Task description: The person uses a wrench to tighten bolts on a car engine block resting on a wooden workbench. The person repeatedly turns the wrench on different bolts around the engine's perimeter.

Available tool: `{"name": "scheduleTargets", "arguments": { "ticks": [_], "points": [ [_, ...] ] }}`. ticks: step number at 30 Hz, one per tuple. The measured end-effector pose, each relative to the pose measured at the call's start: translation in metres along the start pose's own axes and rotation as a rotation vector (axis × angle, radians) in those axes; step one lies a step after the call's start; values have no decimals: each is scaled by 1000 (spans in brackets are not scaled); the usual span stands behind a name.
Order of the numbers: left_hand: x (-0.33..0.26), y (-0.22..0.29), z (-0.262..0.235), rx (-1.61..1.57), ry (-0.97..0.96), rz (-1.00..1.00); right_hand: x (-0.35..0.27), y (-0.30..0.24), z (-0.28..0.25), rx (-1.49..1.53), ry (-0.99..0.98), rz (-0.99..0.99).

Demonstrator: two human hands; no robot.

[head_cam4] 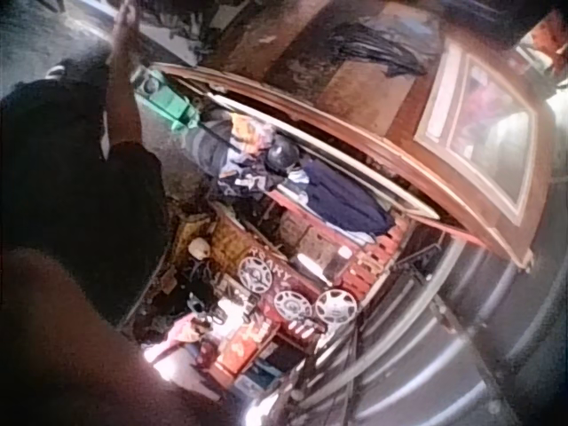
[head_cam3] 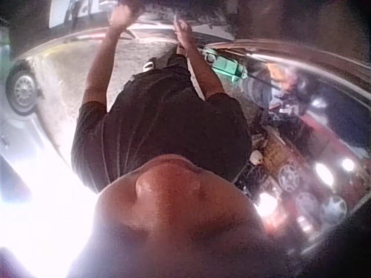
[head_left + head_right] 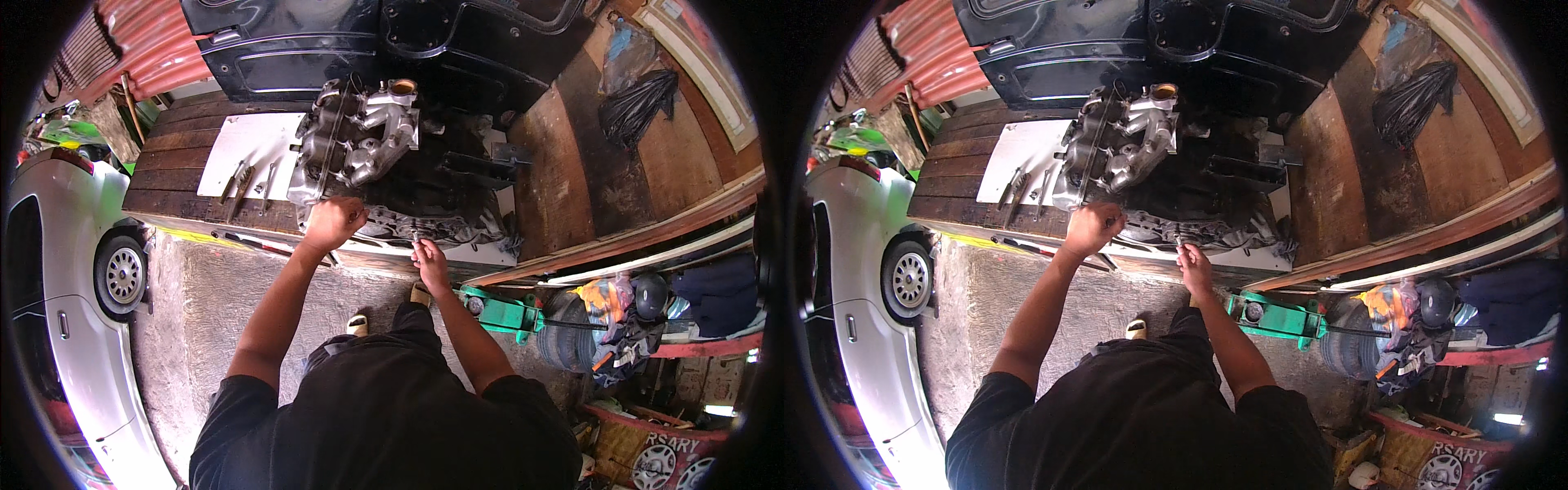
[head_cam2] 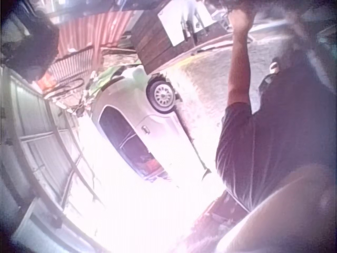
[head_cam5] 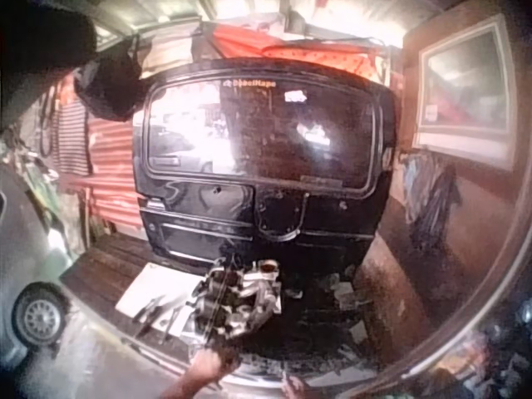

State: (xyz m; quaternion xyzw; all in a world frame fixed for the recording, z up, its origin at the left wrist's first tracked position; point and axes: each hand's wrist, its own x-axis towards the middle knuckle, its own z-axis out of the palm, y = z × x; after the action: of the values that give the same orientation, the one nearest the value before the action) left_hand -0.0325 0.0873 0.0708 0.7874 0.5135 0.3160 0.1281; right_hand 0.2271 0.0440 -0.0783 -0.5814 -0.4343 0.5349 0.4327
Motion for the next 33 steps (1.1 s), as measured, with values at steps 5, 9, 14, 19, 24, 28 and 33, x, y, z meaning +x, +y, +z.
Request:
{"name": "scheduleTargets", "arguments": {
  "ticks": [5,9,14,19,24,28,33],
  "points": [
    [-1,-1,1,-8,29,11,13,31,9,-46,77,-56],
    [1,1,1,3,19,10,27,61,12,-2,209,-203],
    [-1,1,-1,22,18,1,29,58,13,62,142,-204],
    [-1,-2,0,31,7,-1,29,56,12,129,204,-263],
    [-1,2,-1,-7,-25,-34,38,58,-1,-24,318,-239],
    [-1,1,-1,51,-25,-33,32,46,-4,73,296,-229],
    [0,2,-2,30,-25,-28,21,31,0,-237,408,-344]
  ]
}}
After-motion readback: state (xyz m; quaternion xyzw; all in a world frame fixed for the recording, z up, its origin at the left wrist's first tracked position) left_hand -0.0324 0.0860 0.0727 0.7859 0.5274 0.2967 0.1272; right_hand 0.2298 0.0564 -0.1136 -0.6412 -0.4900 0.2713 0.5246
